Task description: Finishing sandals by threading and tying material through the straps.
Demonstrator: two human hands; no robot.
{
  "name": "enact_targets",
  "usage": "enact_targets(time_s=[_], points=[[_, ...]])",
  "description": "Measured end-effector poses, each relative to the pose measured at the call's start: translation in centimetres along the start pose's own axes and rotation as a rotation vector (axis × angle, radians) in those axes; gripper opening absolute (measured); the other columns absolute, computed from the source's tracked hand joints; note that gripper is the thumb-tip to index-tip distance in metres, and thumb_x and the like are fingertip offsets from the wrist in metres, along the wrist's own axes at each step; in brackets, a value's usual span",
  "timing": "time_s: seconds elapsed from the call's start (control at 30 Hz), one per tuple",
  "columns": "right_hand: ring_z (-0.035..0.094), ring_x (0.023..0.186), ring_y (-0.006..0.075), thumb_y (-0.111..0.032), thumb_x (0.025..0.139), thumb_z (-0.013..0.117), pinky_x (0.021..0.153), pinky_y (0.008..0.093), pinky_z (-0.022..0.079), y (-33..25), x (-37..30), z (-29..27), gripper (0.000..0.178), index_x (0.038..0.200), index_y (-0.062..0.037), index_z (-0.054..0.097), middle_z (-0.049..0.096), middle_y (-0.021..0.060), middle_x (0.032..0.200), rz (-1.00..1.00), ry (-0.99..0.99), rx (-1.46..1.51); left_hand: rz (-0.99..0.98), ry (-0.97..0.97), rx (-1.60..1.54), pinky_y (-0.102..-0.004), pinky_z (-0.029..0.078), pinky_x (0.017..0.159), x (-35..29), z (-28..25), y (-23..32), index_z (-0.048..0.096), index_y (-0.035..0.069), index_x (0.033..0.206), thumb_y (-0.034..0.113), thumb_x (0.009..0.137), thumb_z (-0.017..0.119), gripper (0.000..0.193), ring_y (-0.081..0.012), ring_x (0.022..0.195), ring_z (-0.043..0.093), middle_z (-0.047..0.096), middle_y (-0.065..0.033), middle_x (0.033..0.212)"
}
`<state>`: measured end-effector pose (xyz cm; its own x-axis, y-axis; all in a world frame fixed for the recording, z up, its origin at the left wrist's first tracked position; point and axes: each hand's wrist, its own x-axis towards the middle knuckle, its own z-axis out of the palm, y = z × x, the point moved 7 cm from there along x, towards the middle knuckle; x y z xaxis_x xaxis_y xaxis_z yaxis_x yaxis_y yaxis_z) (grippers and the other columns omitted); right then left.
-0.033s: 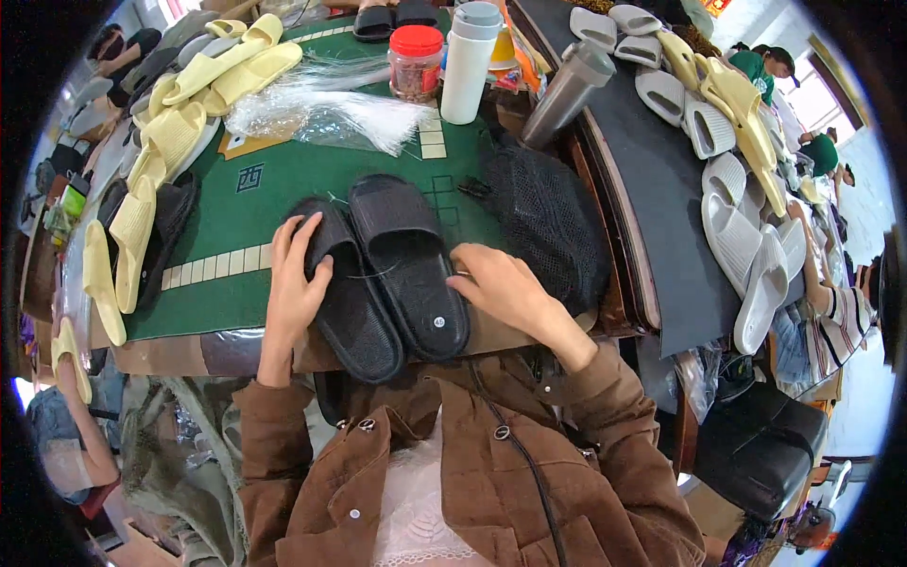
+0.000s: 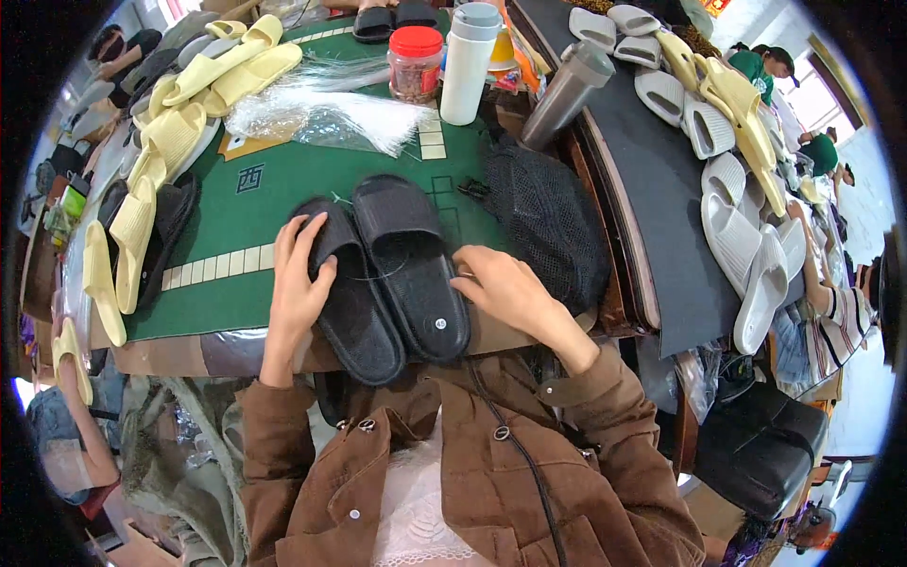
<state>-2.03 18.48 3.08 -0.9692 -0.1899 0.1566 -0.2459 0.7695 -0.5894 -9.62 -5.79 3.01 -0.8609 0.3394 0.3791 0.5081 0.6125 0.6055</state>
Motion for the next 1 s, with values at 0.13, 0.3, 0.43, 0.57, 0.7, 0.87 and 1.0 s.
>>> enact_targets(time_s=[0.13, 0.3, 0.43, 0.57, 0.7, 0.87, 1.0], points=[[0.062, 0.088, 0.0376, -0.014, 0.086, 0.060, 0.073, 0.0442, 0.049, 1.7, -1.1, -0.7, 0.022, 0.100, 0.0017, 0.056, 0.064, 0.0201, 0.095, 0.114, -0.104, -0.018, 0.094, -0.032, -0.003, -0.0422, 0.030, 0.107, 0.9, 1.6, 2.3, 0.053, 0.008, 0.127, 0.007, 0.077, 0.061, 0.050, -0.0369, 0.127, 0.037, 0.042, -0.0191, 0.132], [0.064, 0.085, 0.0178, 0.005, 0.085, 0.053, 0.071, 0.0288, 0.048, 2.5, -1.9, -2.9, 0.026, 0.110, 0.0021, 0.056, 0.062, 0.0123, 0.096, 0.118, 0.050, 0.287, 0.071, -0.044, 0.003, -0.0426, 0.030, 0.108, 2.0, 3.3, 2.5, 0.051, 0.009, 0.130, 0.004, 0.075, 0.060, 0.056, -0.0364, 0.128, 0.037, 0.045, -0.0167, 0.132], [0.067, 0.088, 0.0178, 0.008, 0.085, 0.051, 0.075, 0.0262, 0.053, 1.7, -1.2, -5.9, 0.021, 0.104, 0.0029, 0.059, 0.063, 0.0122, 0.093, 0.097, 0.263, 0.516, 0.105, -0.010, -0.023, -0.0420, 0.030, 0.109, 1.6, 3.3, 2.0, 0.050, 0.009, 0.131, -0.002, 0.072, 0.059, 0.060, -0.0353, 0.130, 0.036, 0.045, -0.0153, 0.136], [0.064, 0.091, 0.0154, 0.005, 0.091, 0.049, 0.081, 0.0271, 0.052, -1.8, 0.1, -10.8, 0.018, 0.103, 0.0047, 0.062, 0.065, 0.0103, 0.100, -0.091, 0.440, 0.629, 0.110, -0.005, -0.012, -0.0422, 0.031, 0.108, 1.6, 3.8, 1.8, 0.050, 0.009, 0.131, -0.002, 0.072, 0.058, 0.061, -0.0354, 0.130, 0.037, 0.045, -0.0153, 0.135], [0.060, 0.105, 0.0231, -0.014, 0.100, 0.039, 0.093, 0.0350, 0.050, -9.1, -0.6, -20.0, 0.027, 0.113, 0.0011, 0.057, 0.058, 0.0193, 0.121, -0.753, 0.716, 0.493, 0.120, 0.042, 0.008, -0.0422, 0.032, 0.107, 1.3, 3.3, 2.1, 0.052, 0.009, 0.129, -0.002, 0.071, 0.059, 0.060, -0.0354, 0.127, 0.039, 0.047, -0.0151, 0.133], [0.053, 0.119, 0.0241, -0.030, 0.096, 0.050, 0.102, 0.0388, 0.044, -9.7, -4.0, -24.9, 0.030, 0.121, -0.0124, 0.057, 0.053, 0.0162, 0.129, -0.968, 0.835, 1.234, 0.143, 0.059, -0.018, -0.0425, 0.033, 0.106, 1.9, 4.0, 2.9, 0.053, 0.008, 0.128, -0.002, 0.070, 0.059, 0.059, -0.0356, 0.126, 0.041, 0.049, -0.0153, 0.131], [0.058, 0.104, 0.0176, -0.010, 0.096, 0.051, 0.080, 0.0303, 0.051, -6.4, 0.1, -17.8, 0.023, 0.115, -0.0037, 0.060, 0.058, 0.0088, 0.120, -0.617, 0.889, 0.852, 0.108, 0.084, 0.009, -0.0428, 0.033, 0.107, 1.1, 2.9, 2.0, 0.053, 0.009, 0.128, -0.002, 0.070, 0.059, 0.059, -0.0359, 0.127, 0.040, 0.049, -0.0154, 0.132]])
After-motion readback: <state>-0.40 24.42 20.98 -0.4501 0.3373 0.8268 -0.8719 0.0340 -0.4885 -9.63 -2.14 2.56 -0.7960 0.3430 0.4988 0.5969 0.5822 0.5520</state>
